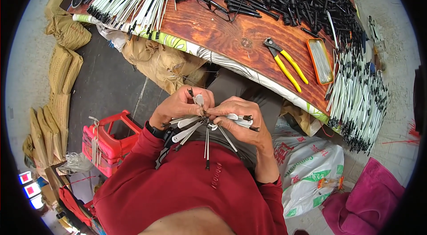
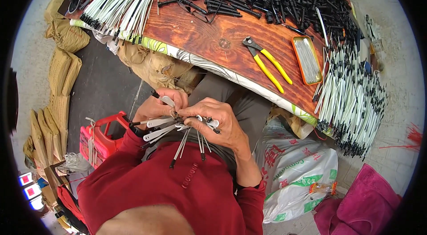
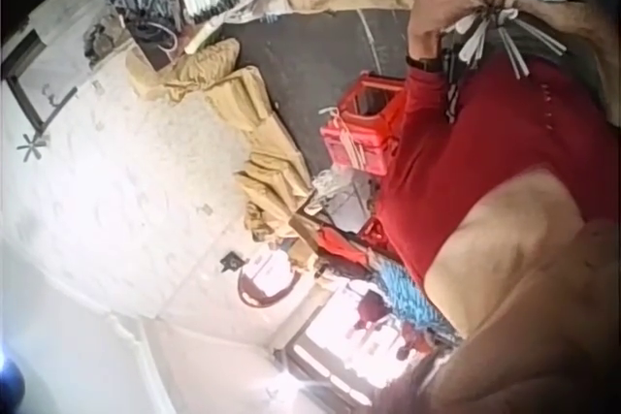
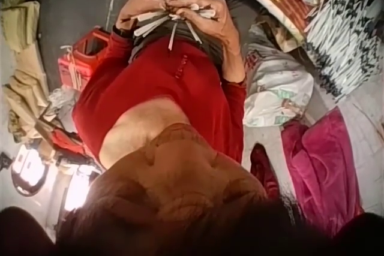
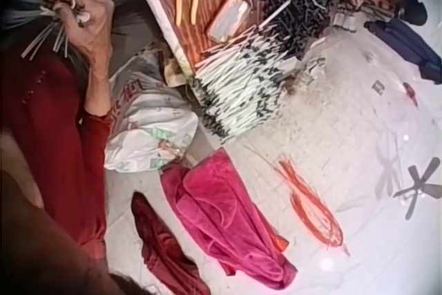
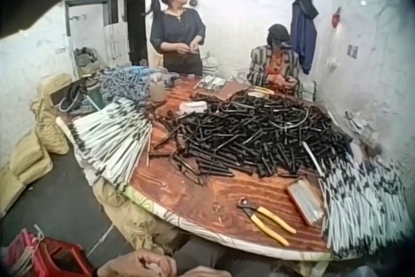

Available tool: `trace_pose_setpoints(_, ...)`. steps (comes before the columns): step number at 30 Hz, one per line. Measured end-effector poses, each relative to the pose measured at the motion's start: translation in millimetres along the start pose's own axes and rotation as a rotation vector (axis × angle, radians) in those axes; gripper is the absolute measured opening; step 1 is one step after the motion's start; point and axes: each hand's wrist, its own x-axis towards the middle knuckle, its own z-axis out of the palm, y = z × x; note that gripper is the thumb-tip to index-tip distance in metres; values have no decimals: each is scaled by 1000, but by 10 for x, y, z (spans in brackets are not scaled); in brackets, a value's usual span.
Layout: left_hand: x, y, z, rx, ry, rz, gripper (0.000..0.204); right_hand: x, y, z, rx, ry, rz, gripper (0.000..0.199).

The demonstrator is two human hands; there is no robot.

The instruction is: Assembling and bundling wire components with white plastic connectors at a production workstation.

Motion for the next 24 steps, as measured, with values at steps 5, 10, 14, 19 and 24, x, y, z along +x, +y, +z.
trace_pose_setpoints(5, 11, -13, -16, -33, -20, 12, 25, 16, -42, 33, -41, 29, -46, 22)
trace_pose_setpoints(10, 17, -37, -22, -86, -8, 12, 23, 4, -20, 53, -51, 61, -43, 21)
trace_pose_setpoints(14, 32, -62, -35, -142, -11, 17, 22, 14, -5, 37, -13, 39, -12, 22)
trace_pose_setpoints(19, 50, -64, -53, -144, -17, 17, 22, 32, -24, 58, 44, 71, 66, 21)
trace_pose_setpoints(24, 59, -87, -68, -141, -20, 34, 22, 43, 29, 21, -6, 33, -6, 21)
